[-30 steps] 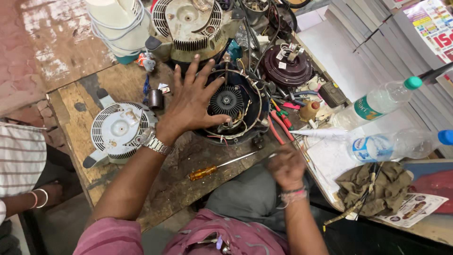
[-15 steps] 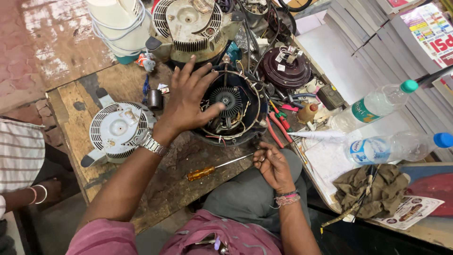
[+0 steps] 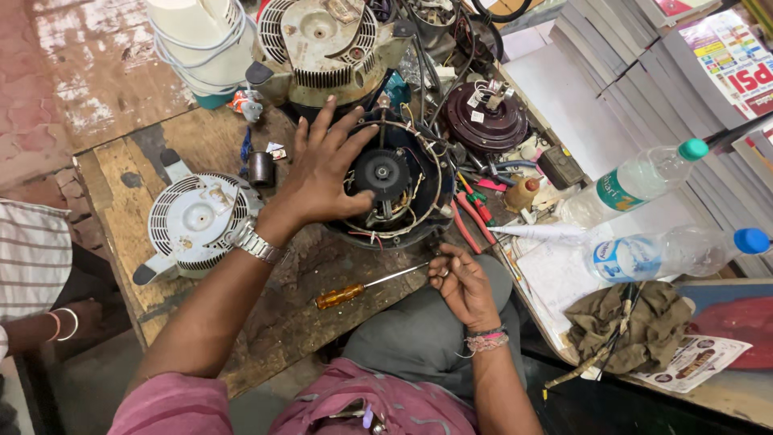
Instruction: The person handles a disassembled electrical motor on a cluttered workbench, manipulating wires and internal components with their hands. They repeatedly pick up and set down the motor housing while adjusting the wiring.
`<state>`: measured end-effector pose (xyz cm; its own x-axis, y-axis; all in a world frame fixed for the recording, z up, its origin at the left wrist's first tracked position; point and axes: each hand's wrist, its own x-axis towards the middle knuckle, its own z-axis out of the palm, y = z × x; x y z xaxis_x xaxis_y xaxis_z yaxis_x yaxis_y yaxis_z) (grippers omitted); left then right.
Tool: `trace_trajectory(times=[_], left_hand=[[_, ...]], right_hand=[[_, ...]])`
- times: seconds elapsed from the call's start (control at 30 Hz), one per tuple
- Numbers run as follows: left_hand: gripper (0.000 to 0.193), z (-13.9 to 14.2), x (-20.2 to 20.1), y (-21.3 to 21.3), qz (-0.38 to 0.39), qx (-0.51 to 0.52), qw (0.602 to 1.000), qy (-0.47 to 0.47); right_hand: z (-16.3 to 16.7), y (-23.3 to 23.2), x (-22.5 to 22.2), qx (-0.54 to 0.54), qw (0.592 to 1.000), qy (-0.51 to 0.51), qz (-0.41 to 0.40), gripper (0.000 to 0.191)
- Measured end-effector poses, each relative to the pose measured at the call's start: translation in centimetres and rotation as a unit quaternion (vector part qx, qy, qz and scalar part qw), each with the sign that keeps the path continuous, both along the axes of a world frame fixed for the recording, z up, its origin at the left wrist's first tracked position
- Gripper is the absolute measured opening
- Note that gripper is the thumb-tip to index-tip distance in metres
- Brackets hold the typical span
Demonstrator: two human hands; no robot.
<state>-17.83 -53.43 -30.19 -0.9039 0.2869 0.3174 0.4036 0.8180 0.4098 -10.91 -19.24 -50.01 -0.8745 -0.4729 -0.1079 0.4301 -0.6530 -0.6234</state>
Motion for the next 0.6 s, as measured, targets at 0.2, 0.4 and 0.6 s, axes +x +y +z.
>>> trace_trajectory(times=[0.2,0.4,0.6], left_hand=[[0.076,-0.61,-0.2,-0.14,-0.005,-0.019,0.999,0.04],[0.047,-0.57,-0.15,-0.1,-0.018,-0.016,0.999,0.049],[0.039,-0.28,0.03,0.0,-0.019,0.001,0.998,0.061]], right_hand=[[-0.03,-0.04,-0.03,-0.01,1.0,-0.001,-0.001,0.036],[0.02,0.07,0.14,0.007,1.0,-0.007,-0.005,0.035],[-0.17,0.11,0.07,0.0,1.0,0.0,0.002,0.035]])
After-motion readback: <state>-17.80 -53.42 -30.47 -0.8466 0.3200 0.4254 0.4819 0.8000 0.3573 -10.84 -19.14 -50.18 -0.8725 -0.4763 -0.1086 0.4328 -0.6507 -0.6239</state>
